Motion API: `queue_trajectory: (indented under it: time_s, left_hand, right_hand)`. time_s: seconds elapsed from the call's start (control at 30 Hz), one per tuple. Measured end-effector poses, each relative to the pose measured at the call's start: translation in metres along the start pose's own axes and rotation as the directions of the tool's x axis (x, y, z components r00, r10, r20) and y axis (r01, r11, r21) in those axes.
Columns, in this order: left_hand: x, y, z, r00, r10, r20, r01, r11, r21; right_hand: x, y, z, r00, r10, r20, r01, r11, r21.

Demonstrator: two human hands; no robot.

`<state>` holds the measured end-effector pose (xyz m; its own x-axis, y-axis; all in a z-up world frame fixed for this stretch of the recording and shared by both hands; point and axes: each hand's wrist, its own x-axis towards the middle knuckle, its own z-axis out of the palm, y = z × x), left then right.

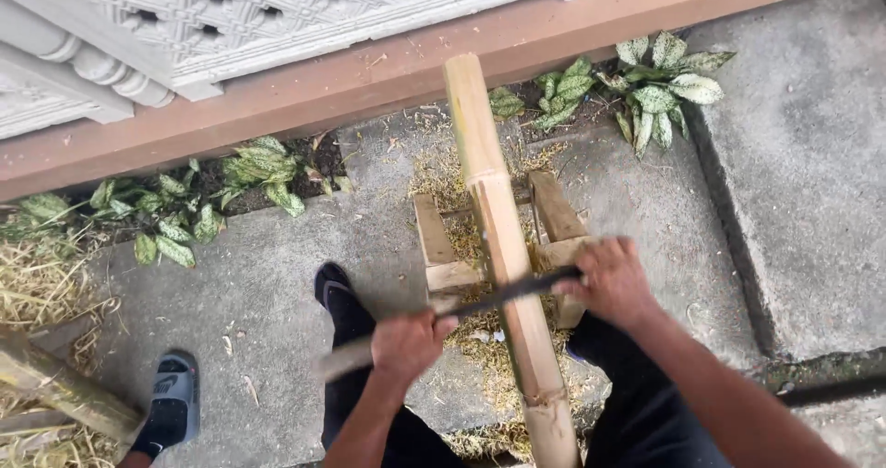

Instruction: The recorder uses a machete to strip the outer bark or nodes from a length of bamboo.

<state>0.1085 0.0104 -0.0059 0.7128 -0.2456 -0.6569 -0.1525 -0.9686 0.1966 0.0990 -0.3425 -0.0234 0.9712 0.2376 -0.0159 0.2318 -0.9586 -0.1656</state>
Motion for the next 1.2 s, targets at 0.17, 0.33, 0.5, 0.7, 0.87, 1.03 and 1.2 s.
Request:
queue_trajectory:
  time_s: [0.17,0.33,0.5,0.7,0.87,1.03,1.2]
  left_hand:
    - [-0.009,-0.02,0.1,0.986,0.165,-0.012,-0.165,0.986,-0.023]
    - [0.058,-0.026,0.022,0.961,0.253,-0.108,-0.258,0.965,-0.039]
    - [0.134,-0.009,-0.085,0.992,0.0,-0.125,-0.01,0.996,-0.085]
    - [0.112,0.005,-0.126,0.994,-0.026,-0.107,0.01,0.99,-0.138]
    - [0.037,0.022,-0.058,1.0,-0.01,-0.021,0.007,0.992,-0.124]
    - [-0.035,0.023,0.074,0.982,0.183,-0.051,-0.187,0.979,-0.087]
    - [-0.022,0.019,0.039,0.983,0.178,-0.039,-0.176,0.983,0.043]
  right_hand:
    - [-0.119,0.015,0.089,1.0,-0.023,0.018,0.021,0.995,0.099]
    - [0.013,0.016,0.028,0.931,0.155,0.33,-0.156,0.987,-0.023]
    - [0.164,0.056,0.006,0.928,0.212,0.305,-0.117,0.946,-0.302]
    - [0.185,0.059,-0.009,0.96,0.157,0.23,-0.103,0.968,-0.23]
    - [0.073,0.038,0.006,0.953,0.149,0.265,-0.113,0.983,-0.147]
    - [-0.083,0.011,0.019,0.956,0.157,0.246,-0.159,0.987,-0.012]
    - [-0.047,0.007,-0.001,0.931,0.163,0.327,-0.131,0.984,-0.117]
